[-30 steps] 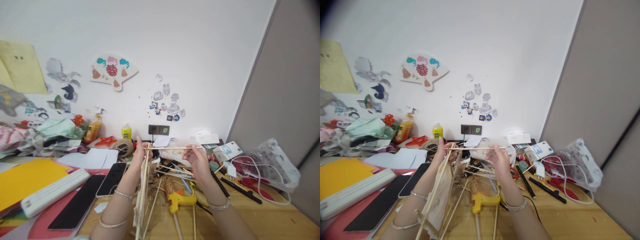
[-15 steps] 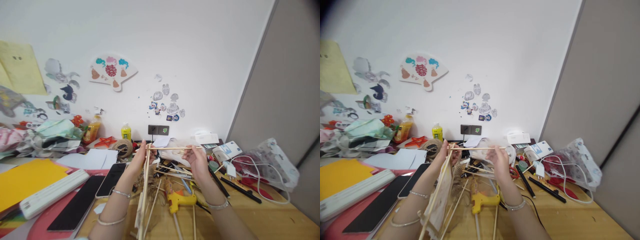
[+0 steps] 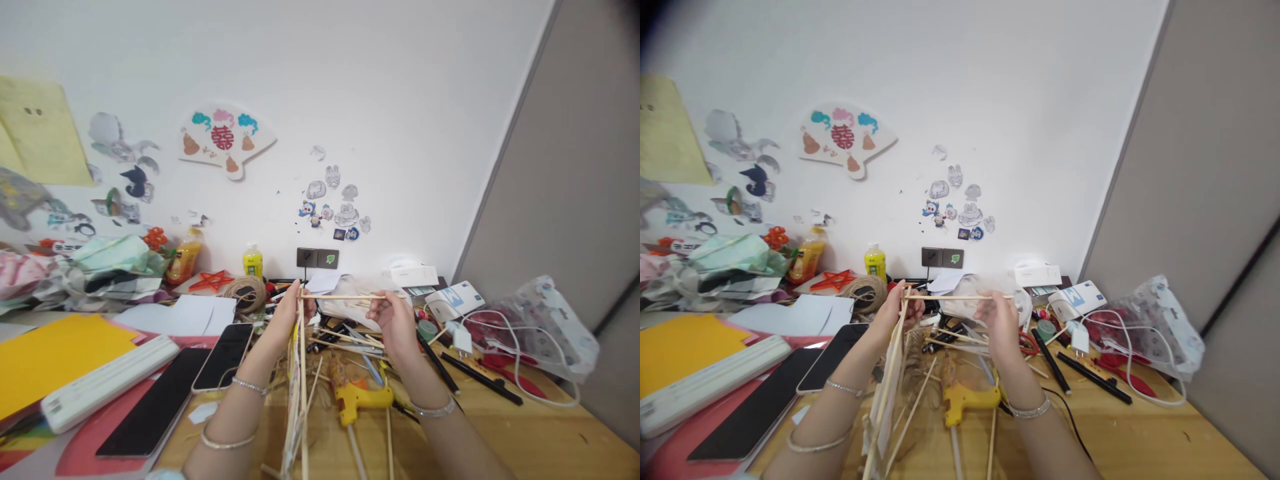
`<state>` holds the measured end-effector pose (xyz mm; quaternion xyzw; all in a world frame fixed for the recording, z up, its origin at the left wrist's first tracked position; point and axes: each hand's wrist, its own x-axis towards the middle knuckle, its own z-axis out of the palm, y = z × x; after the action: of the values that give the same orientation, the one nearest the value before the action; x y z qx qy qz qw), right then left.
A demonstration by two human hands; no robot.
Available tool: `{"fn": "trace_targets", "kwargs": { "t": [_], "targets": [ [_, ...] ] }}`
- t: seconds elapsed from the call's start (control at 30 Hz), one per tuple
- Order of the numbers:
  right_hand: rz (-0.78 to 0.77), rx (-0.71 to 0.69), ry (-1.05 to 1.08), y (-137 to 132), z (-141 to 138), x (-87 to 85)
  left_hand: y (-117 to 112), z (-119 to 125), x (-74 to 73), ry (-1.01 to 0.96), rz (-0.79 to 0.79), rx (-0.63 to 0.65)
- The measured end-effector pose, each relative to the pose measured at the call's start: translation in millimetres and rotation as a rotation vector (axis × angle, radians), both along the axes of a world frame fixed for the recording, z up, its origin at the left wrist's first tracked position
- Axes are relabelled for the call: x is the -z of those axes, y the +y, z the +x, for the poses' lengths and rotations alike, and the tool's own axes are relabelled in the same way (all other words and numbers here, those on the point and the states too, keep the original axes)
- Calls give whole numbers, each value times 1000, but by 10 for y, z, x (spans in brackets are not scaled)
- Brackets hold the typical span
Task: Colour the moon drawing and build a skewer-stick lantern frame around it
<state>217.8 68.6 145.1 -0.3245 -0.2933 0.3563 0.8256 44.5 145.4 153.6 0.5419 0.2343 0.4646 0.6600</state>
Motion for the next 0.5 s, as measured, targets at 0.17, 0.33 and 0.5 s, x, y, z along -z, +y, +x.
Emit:
{"fn": "trace_targets", "kwargs": {
  "t": [0.17,0.33,0.5],
  "targets": [
    [3,-2,-2,5,7,9,-17,14,-6,-8,7,6],
    [11,-3,-16,9,8,22,-16,7,14,-3,26,7],
    [1,-9,-14,8,15,19,-22,13,0,20,45,-3]
  ]
}}
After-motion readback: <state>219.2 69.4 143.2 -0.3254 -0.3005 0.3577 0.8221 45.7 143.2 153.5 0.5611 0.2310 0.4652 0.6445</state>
